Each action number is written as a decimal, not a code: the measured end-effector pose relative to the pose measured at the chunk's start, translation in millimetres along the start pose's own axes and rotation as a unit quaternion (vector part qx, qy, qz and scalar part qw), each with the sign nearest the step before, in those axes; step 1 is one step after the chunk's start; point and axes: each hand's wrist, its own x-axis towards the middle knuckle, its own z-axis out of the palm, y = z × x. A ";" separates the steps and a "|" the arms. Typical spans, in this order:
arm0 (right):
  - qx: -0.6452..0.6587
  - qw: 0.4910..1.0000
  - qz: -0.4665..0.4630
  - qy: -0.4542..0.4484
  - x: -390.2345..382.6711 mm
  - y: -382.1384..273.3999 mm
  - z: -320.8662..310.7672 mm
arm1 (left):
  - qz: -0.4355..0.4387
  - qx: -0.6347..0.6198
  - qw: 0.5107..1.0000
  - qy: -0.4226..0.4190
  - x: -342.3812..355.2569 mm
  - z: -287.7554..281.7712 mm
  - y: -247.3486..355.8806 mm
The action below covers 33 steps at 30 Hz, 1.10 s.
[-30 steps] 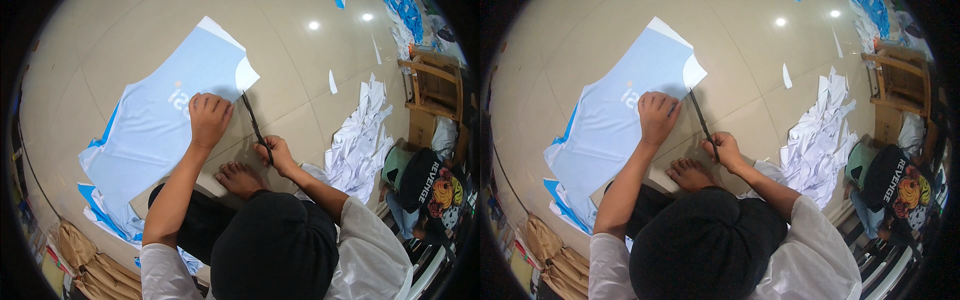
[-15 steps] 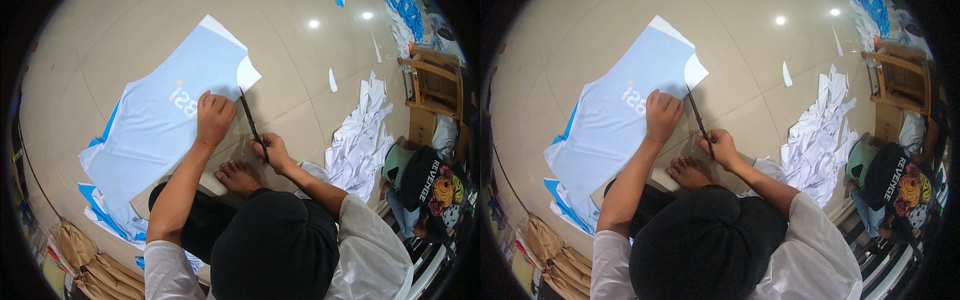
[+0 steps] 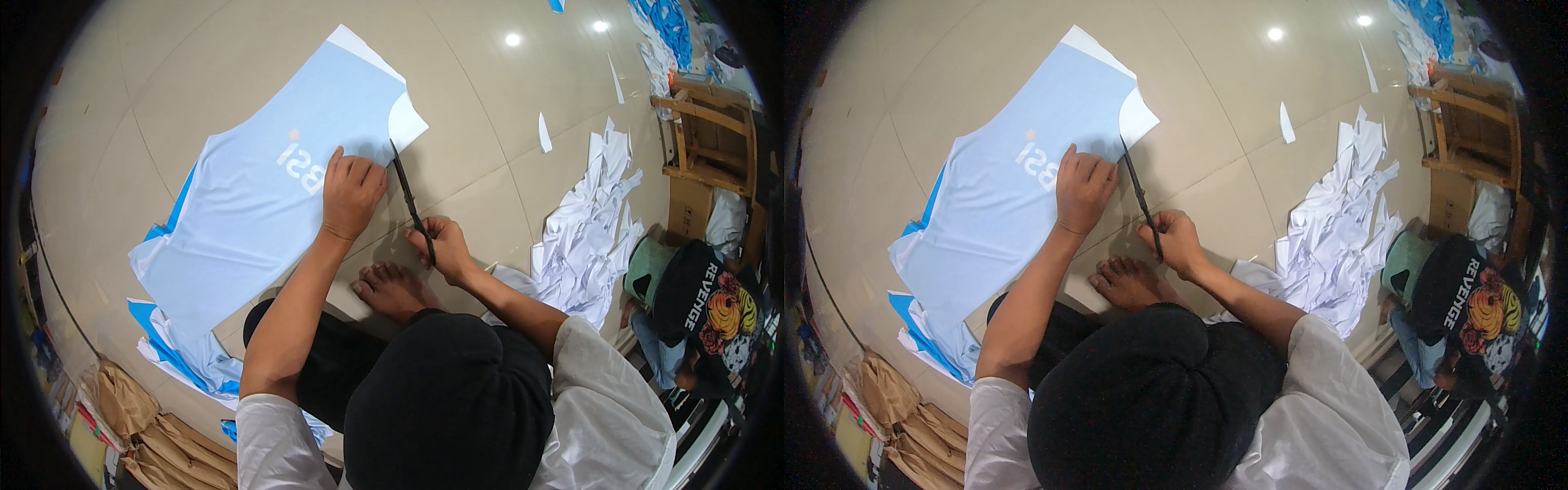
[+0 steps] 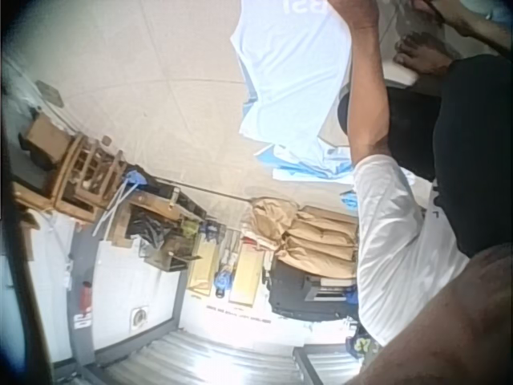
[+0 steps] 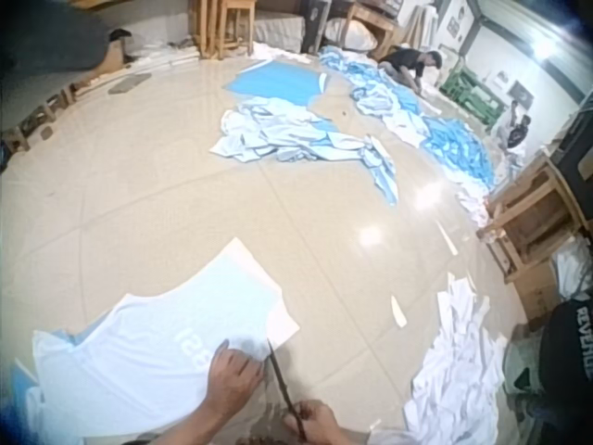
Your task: The person sits on the floor and uses scissors to cut a piece of light blue fabric. They smooth the fabric with their hands and carefully trim the edges, creating a pile of cut fabric scraps.
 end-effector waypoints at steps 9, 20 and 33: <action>0.009 1.000 -0.013 -0.010 -0.4 3.4 -0.5 | -0.006 0.006 1.000 0.001 0.4 1.0 -0.4; -0.017 1.000 -0.017 0.007 1.1 5.0 -1.4 | -0.005 0.004 1.000 0.004 1.1 -1.0 -1.0; -0.012 1.000 -0.010 0.009 0.9 6.7 2.8 | -0.066 -0.051 0.996 0.016 13.3 -16.3 -10.5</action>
